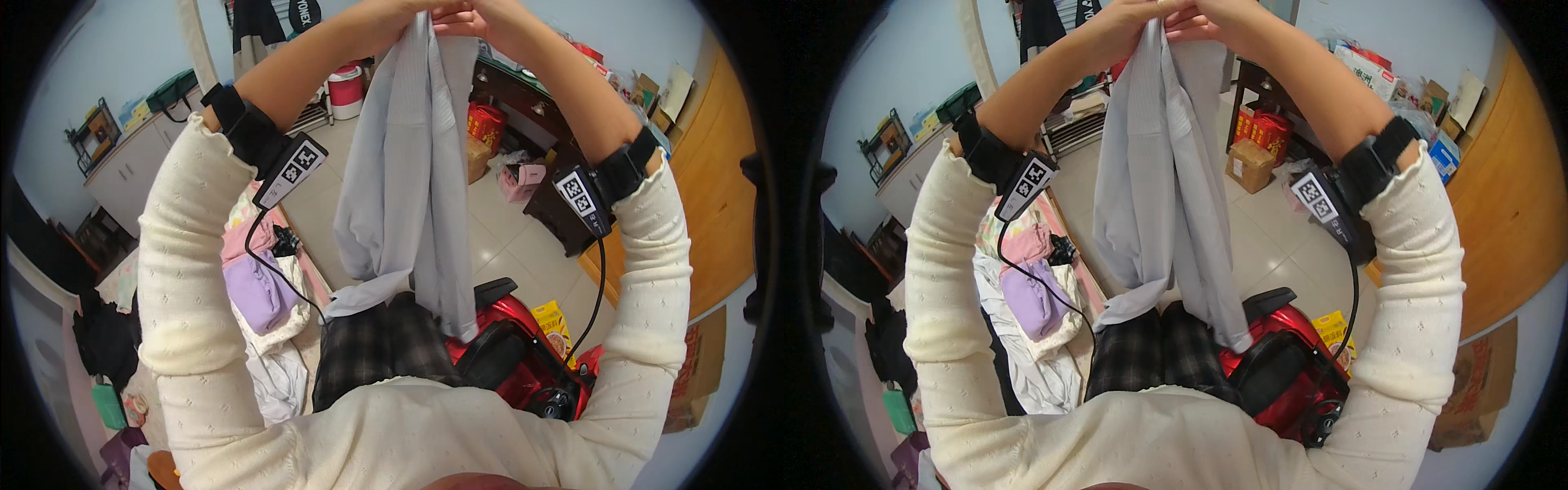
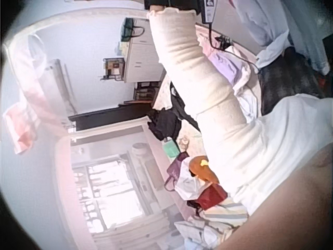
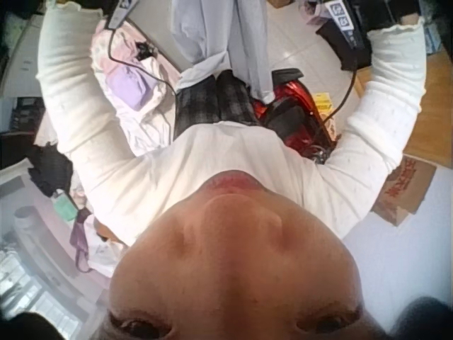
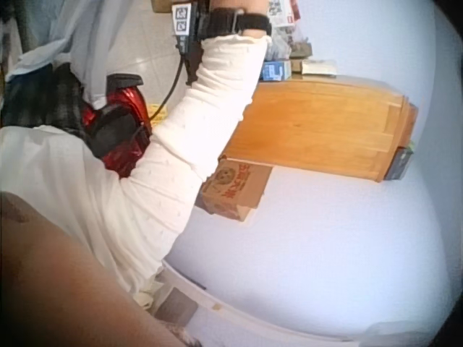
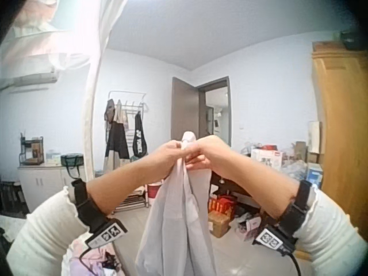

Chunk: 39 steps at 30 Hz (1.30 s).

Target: The person folds multiple garments one by one on a bed, including a white patterned top, a purple shirt, a pink top, and several white and light blue shirts. Each item is smoothed, folded, and stacked on the bed.

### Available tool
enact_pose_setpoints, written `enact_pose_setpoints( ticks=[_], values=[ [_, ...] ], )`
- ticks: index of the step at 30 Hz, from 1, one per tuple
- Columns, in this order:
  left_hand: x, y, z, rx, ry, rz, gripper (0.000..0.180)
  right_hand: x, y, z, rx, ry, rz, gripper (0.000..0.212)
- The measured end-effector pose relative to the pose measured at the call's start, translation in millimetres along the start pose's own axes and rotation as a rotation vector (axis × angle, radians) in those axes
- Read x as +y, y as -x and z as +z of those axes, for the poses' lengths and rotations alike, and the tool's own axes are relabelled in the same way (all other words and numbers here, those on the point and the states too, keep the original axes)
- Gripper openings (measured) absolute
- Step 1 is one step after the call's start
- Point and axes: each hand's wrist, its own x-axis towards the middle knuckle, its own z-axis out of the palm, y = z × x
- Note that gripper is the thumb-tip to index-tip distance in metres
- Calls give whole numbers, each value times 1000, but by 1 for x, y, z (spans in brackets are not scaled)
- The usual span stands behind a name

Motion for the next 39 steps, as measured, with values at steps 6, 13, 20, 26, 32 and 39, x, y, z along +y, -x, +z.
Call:
enact_pose_setpoints(
  ticks=[6, 13, 20, 26, 32, 39],
  values=[
    [1, 24, 7, 121, -306, 157, 44, -28, 27, 4, 179, 1279, -1308, 37],
    [-7, 51, 0, 90, -325, 212, 34, -40, 27, 7, -260, 1266, -479, 31],
    [-36, 88, 12, 376, -920, 194, 16, -42, 33, -10, -352, 1213, -363, 25],
    [-36, 95, 11, 149, -131, -55, 18, -54, 42, -25, -464, 1081, -210, 45],
    [-42, 104, 24, 88, -578, 343, 44, -59, 50, -24, -484, 950, -79, 48],
    [-52, 122, 37, 232, -1229, 548, 51, -60, 48, -29, -491, 954, -75, 49]
  ],
)
